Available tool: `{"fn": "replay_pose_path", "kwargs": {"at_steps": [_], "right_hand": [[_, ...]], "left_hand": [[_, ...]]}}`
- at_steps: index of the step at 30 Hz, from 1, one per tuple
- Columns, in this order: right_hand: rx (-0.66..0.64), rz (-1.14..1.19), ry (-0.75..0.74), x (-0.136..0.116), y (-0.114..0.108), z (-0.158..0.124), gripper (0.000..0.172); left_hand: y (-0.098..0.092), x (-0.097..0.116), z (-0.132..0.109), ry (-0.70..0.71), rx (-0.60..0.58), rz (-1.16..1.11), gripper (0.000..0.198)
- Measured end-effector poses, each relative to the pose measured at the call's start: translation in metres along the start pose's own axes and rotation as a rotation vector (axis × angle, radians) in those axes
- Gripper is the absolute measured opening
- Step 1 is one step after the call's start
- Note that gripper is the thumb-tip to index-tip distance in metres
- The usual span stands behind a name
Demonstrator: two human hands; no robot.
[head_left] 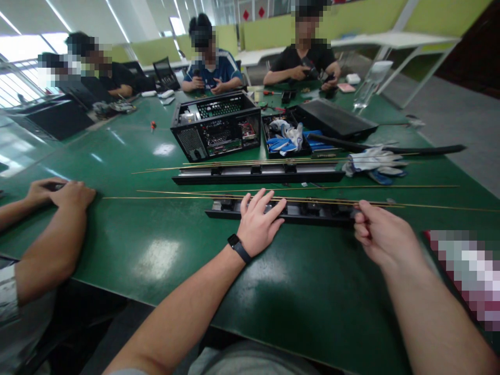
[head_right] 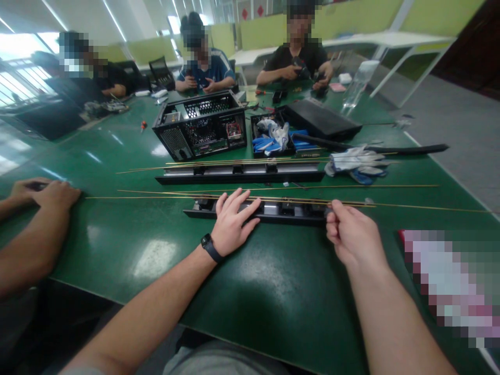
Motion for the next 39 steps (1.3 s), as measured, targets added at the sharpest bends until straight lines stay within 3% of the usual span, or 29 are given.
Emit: {"fn": "replay_pose_path", "kwargs": {"at_steps": [19, 25, 33, 39], "right_hand": [[0.057, -0.007, 0.022, -0.003, -0.005, 0.001, 0.039], [0.141, 0.045, 0.009, -0.006, -0.02, 0.01, 0.04], [-0.009, -0.052, -0.001, 0.006, -0.003, 0.009, 0.037], [-0.03, -0.061, 0.007, 0.006, 0.0, 0.006, 0.037]], "left_hand": [[0.0, 0.0, 0.001, 0.001, -0.024, -0.008, 0.052], [-0.001, 0.001, 0.0, 0.005, -0.005, -0.001, 0.053], [0.0, 0.001, 0.001, -0.008, -0.02, -0.011, 0.054], [-0.001, 0.001, 0.0, 0.001, 0.005, -0.004, 0.052]]}}
Point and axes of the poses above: each hand's wrist, its own z-axis towards the middle knuckle, its own y-axis out of the palm, x = y × z, the point moved 10 cm from there along z, towards the middle knuckle, and after that the axes turned 1 degree about -z, right-handed, at the moved point
